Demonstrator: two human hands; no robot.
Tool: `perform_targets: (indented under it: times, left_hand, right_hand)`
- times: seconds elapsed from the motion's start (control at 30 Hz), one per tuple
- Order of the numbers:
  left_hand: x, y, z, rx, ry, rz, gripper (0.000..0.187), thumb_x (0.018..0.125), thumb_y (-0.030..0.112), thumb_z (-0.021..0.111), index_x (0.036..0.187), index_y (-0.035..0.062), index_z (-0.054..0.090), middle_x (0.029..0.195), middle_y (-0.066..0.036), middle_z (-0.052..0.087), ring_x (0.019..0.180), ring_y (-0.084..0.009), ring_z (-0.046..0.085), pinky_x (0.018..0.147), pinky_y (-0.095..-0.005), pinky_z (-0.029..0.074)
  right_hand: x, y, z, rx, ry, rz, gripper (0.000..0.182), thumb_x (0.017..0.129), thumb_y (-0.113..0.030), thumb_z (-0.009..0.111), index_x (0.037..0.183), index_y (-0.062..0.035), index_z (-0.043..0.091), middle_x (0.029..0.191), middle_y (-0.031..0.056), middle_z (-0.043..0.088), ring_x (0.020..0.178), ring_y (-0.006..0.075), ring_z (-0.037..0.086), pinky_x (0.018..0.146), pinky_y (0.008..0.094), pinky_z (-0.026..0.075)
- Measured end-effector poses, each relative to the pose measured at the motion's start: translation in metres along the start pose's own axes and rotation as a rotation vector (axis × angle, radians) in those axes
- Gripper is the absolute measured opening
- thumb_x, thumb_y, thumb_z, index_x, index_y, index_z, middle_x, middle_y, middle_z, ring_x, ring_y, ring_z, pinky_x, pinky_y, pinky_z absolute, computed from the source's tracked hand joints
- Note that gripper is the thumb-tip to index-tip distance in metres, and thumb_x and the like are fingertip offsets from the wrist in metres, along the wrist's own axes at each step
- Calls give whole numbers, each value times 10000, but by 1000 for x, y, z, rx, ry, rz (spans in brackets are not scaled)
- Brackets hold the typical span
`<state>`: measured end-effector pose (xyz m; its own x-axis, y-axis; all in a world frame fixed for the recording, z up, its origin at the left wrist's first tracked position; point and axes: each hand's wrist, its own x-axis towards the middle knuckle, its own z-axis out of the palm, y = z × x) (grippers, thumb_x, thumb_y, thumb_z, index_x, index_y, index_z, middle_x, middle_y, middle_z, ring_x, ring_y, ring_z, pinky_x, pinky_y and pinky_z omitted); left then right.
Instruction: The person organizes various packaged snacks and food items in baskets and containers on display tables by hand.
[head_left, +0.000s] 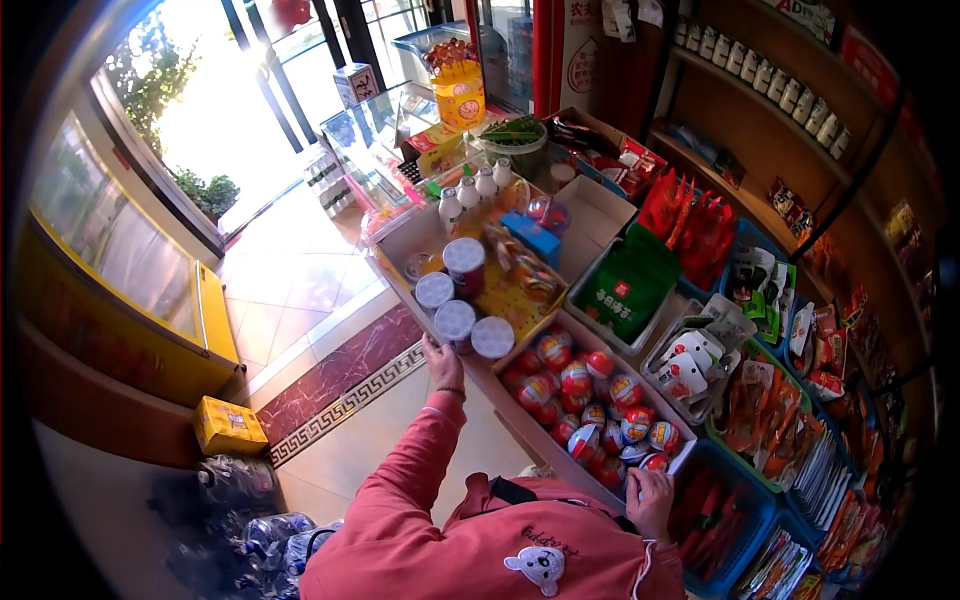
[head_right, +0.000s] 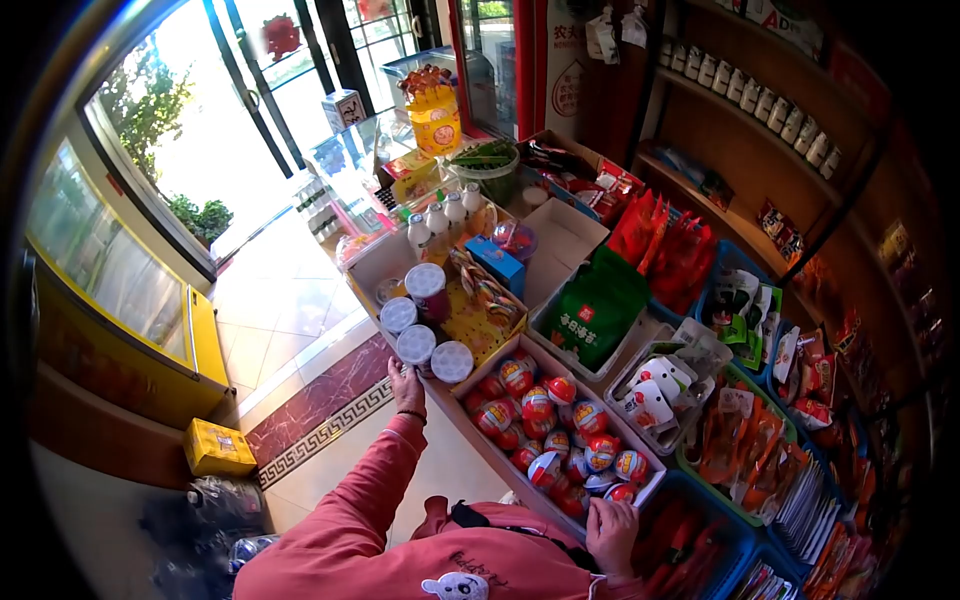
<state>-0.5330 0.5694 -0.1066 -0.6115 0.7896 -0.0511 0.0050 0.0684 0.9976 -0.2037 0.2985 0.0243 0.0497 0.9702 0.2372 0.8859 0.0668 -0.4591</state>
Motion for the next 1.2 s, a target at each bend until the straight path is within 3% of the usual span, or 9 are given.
perform_targets:
  times: [0.23,0.4,0.5,0.57,0.7,0.77,1.0,1.1,1.2]
  left_hand:
    - [16,-32,3,293,33,148,525,799,117,580,1288,-19,446,1213,-195,498,1073,-323,519,914,-374,440]
    - [17,-32,-4,128,-30,70,508,791,93,601,1269,-15,464,1174,-173,521,1029,-248,547,890,-348,451]
    - [19,-15,-16,-52,-36,72,452,794,21,571,1235,-5,478,1162,-139,524,1006,-201,548,865,-295,453]
    - [18,-1,-23,35,62,224,463,786,-6,564,1242,0,480,1178,-127,522,1021,-198,540,872,-287,446]
    - [-23,77,-17,16,-3,396,462,774,-22,551,1231,20,493,1229,-124,508,1114,-251,509,940,-334,407]
    - [-41,104,-6,168,-132,724,437,759,-28,546,1192,30,516,1223,-138,518,1136,-294,507,971,-368,389]
    - [-82,141,35,264,-584,929,314,751,-69,564,1045,37,592,1067,-160,595,1006,-339,565,891,-396,453]
    - [-99,141,54,325,-889,992,208,770,21,649,974,40,612,1041,-141,608,980,-335,572,853,-414,464]
    - [-116,137,76,667,-944,1022,335,821,306,647,1063,76,613,1107,-99,604,1083,-299,533,937,-440,385]
  right_hand:
    - [1,-1,0,-14,-9,-16,115,843,-107,614,938,-47,637,850,98,654,824,288,592,822,412,433]
    - [0,-1,-1,-22,-4,-36,118,845,-107,613,944,-48,640,862,101,657,841,286,597,825,414,432]
    - [0,-2,-1,-3,7,-33,117,850,-111,612,945,-49,641,867,101,659,858,280,605,826,408,433]
    - [0,-1,1,-11,33,-58,110,852,-112,610,943,-58,640,861,84,659,843,260,602,811,399,436]
    - [-1,-1,2,-23,61,-54,102,843,-111,613,931,-67,640,856,69,658,835,250,600,802,390,428]
    - [0,-2,3,-26,55,-50,97,838,-108,616,923,-68,638,860,62,661,832,247,600,799,388,425]
    - [-1,1,4,4,98,-80,100,828,-103,621,918,-62,634,867,62,664,831,246,596,787,377,417]
    - [0,-2,2,-25,78,-61,96,827,-102,621,913,-60,632,867,63,665,830,246,596,784,376,416]
    - [0,-1,2,-17,88,-54,99,823,-100,619,914,-64,633,862,62,660,834,242,595,783,367,412]
